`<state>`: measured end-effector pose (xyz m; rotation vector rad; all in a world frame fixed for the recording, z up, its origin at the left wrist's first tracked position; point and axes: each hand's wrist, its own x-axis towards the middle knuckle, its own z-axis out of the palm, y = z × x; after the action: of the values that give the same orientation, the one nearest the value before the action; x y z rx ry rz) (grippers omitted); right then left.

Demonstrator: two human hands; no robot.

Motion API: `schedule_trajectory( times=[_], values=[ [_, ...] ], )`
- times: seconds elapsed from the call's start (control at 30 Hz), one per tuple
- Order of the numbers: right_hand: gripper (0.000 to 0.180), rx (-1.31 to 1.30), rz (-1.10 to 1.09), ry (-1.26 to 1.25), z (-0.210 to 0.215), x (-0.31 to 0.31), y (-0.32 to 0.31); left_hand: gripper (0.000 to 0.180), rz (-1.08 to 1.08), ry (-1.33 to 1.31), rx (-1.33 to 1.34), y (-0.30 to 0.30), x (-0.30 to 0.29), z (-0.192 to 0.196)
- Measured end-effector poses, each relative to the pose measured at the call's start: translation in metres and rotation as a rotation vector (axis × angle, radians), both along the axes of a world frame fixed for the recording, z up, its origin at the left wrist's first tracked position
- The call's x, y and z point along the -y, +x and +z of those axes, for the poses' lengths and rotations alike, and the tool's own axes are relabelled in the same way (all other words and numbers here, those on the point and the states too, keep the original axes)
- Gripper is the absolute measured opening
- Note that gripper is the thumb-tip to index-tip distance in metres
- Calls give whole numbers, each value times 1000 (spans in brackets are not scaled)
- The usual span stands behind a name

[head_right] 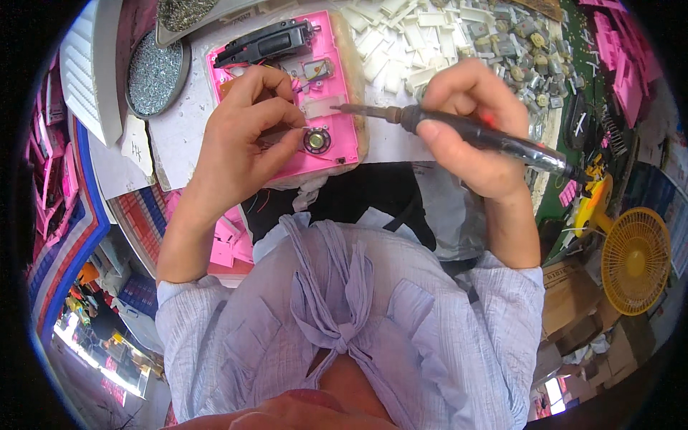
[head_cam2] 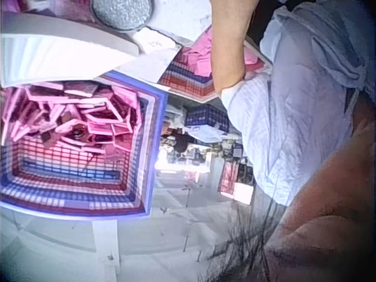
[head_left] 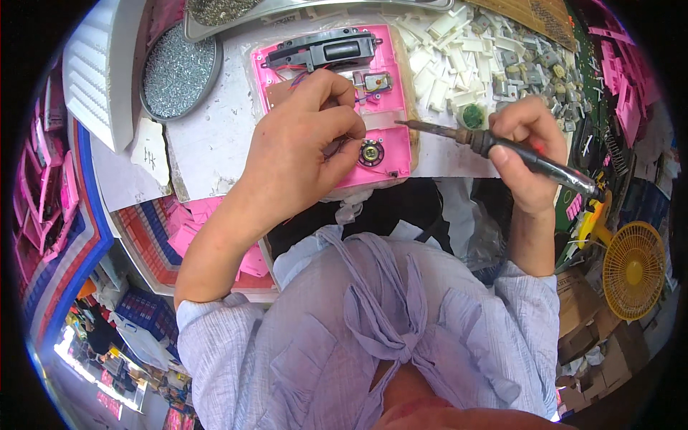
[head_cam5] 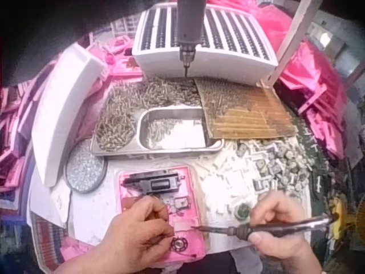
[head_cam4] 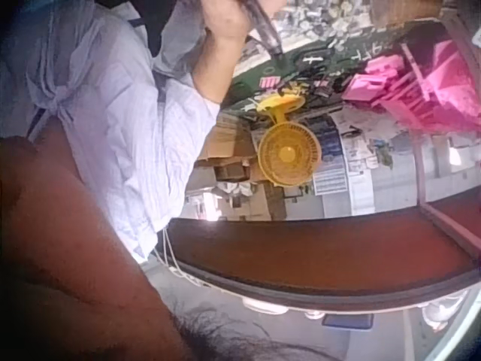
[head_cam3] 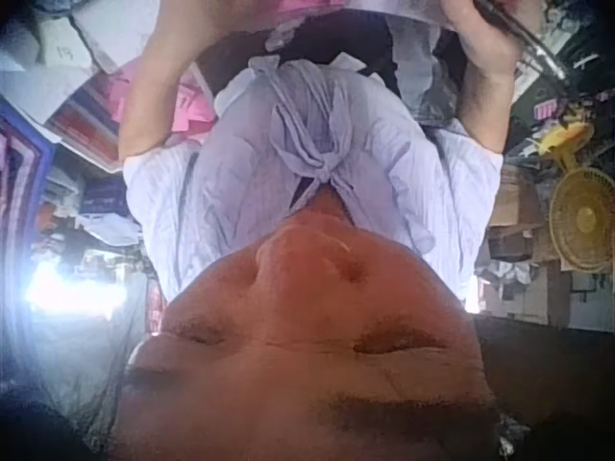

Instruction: Assembling and soldering internal components of a pink electronic toy housing.

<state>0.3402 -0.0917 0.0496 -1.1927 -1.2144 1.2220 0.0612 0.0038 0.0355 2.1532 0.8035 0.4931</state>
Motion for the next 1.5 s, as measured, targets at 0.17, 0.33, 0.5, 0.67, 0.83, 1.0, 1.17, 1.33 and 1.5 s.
schedule_trajectory(
  times=[0.17, 0.33, 0.5, 0.67, 0.83, 1.0, 1.17, 1.33, 1.5],
  values=[
    [20, 121, 173, -16, 0, -7, -6, 13, -45, -2, -70, 4, -3, 1],
    [19, 191, 217, 39, -3, -16, -14, 17, -127, -24, -116, 4, -12, 6],
    [19, 280, 257, 67, -1, -21, -14, 18, -182, -21, -136, 5, -17, 8],
    [19, 296, 272, 63, 3, -24, -19, 18, -187, -2, -139, 6, -17, 8],
    [18, 279, 270, 63, 1, -25, -20, 18, -190, 26, -143, 7, -16, 9],
    [17, 322, 259, 17, 7, -26, -23, 18, -194, 34, -158, 8, -16, 9],
    [21, 371, 275, -73, 15, -26, -23, 18, -207, 87, -168, 9, -15, 8],
    [20, 343, 201, -21, 19, -22, -20, 16, -216, 120, -210, 10, -16, 11],
    [19, 220, 98, -14, 20, -13, -13, 15, -222, 148, -213, 10, -16, 10]
  ],
)
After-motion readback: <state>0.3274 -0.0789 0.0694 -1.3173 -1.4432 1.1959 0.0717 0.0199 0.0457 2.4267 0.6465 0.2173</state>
